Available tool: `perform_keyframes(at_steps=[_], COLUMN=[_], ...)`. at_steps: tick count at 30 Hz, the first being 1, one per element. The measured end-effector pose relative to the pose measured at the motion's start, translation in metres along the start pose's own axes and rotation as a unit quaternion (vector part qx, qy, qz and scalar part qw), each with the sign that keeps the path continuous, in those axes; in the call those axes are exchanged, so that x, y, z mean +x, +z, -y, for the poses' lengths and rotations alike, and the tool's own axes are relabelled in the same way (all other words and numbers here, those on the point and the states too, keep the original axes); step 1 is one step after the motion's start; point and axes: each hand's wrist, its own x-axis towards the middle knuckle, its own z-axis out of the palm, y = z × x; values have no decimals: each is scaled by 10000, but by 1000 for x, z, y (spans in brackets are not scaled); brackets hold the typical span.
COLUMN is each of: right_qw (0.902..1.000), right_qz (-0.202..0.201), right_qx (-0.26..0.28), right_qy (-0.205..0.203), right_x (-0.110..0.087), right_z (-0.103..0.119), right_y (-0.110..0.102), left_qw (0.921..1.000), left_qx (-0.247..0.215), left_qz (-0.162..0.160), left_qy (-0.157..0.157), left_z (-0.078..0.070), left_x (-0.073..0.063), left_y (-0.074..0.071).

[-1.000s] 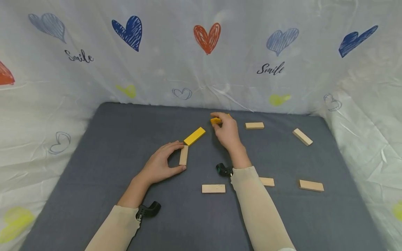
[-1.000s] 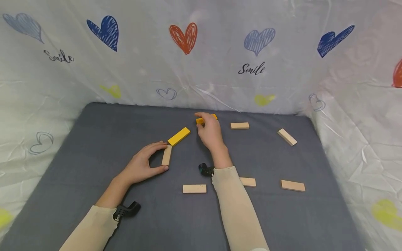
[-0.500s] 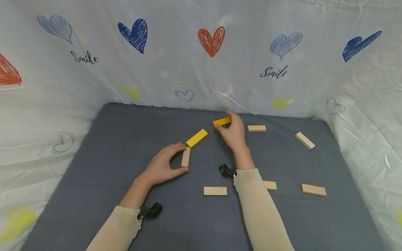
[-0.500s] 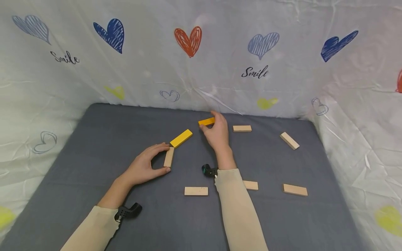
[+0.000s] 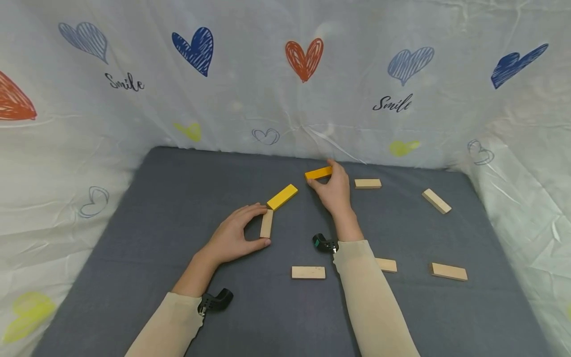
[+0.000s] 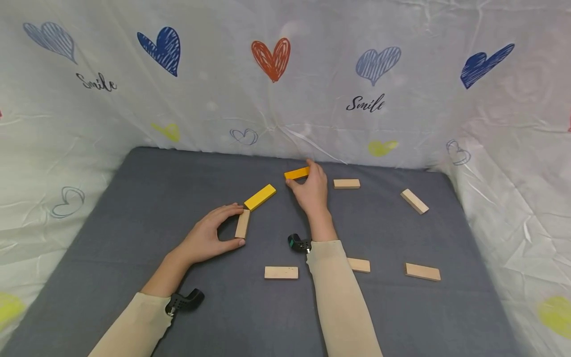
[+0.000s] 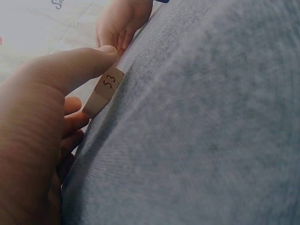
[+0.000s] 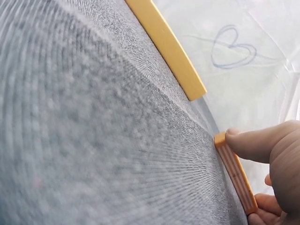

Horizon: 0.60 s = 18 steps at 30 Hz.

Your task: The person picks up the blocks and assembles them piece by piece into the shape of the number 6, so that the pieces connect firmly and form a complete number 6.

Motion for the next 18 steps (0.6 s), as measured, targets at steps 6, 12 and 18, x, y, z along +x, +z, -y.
perform_keyframes(at_steps=[6,12,18], right_qw=[10000,9999,9999], right_qz=[4,-13,-17], right_qx=[-88,-154,-131], right_qy=[16,-9,-61], right_x=[-1,0,0], right_z=[-3,-2,-1], right_y=[3,4,3], left_qw=[10000,10000,10000], left_qx=[-13,2,-9], left_qz=[19,39,33], left_qy=[-40,-55,-46], left_z=[-2,-2,-1], left_x=[-1,-1,0], left_y=[0,0,0])
